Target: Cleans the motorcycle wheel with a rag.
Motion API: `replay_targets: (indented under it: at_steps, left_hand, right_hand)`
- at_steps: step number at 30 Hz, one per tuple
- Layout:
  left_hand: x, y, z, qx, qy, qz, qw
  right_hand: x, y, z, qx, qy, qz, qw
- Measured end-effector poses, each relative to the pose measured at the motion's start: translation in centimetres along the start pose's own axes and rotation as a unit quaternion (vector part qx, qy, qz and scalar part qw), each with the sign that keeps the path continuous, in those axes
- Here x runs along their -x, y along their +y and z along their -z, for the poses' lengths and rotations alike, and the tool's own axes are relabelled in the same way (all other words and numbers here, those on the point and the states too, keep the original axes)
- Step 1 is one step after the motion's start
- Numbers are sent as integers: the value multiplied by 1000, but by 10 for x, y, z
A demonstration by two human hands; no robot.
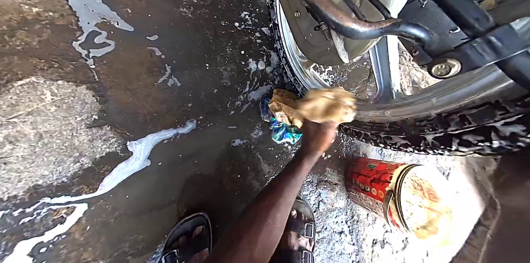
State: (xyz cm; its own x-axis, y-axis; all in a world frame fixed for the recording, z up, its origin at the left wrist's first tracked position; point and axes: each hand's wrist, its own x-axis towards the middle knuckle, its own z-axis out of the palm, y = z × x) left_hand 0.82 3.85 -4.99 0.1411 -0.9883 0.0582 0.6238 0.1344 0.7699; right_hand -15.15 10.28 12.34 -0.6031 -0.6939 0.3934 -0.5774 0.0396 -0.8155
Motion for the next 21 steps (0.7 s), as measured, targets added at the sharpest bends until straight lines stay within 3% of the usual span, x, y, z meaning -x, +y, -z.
replay_targets:
  at_steps: [2, 3, 5, 7, 10, 12, 16, 19, 21]
  left_hand:
    - [-11, 1, 21, 68, 81, 114, 988]
    - [-16, -3, 29, 65, 66, 128, 987]
    - [-20, -11, 20, 16, -23, 143, 989]
    - [-14, 1, -8, -92, -144, 97, 981]
    - [-12, 21, -41, -148, -209, -24, 966]
    - [-9, 9, -35, -159, -217, -65, 961]
    - [-20, -6, -2, -329, -255, -37, 908]
    - [-17, 32, -41, -229, -247, -91, 937]
    - [-17, 39, -44, -154, -260, -61, 951]
  right_hand:
    - [23, 33, 4, -48, -56, 91, 993]
    - [29, 55, 2, -87, -71, 110, 988]
    - [36, 74, -7, -125, -97, 40, 987]
    - [45, 85, -17, -140, -97, -36, 985]
    - [51, 81, -25, -130, -100, -50, 985]
    - [50, 77, -26, -136, -97, -23, 986]
    - [50, 72, -28, -135, -103, 14, 985]
    - [49, 76, -32, -157, -92, 12, 983]
    - [49, 74, -29, -159, -92, 9, 983]
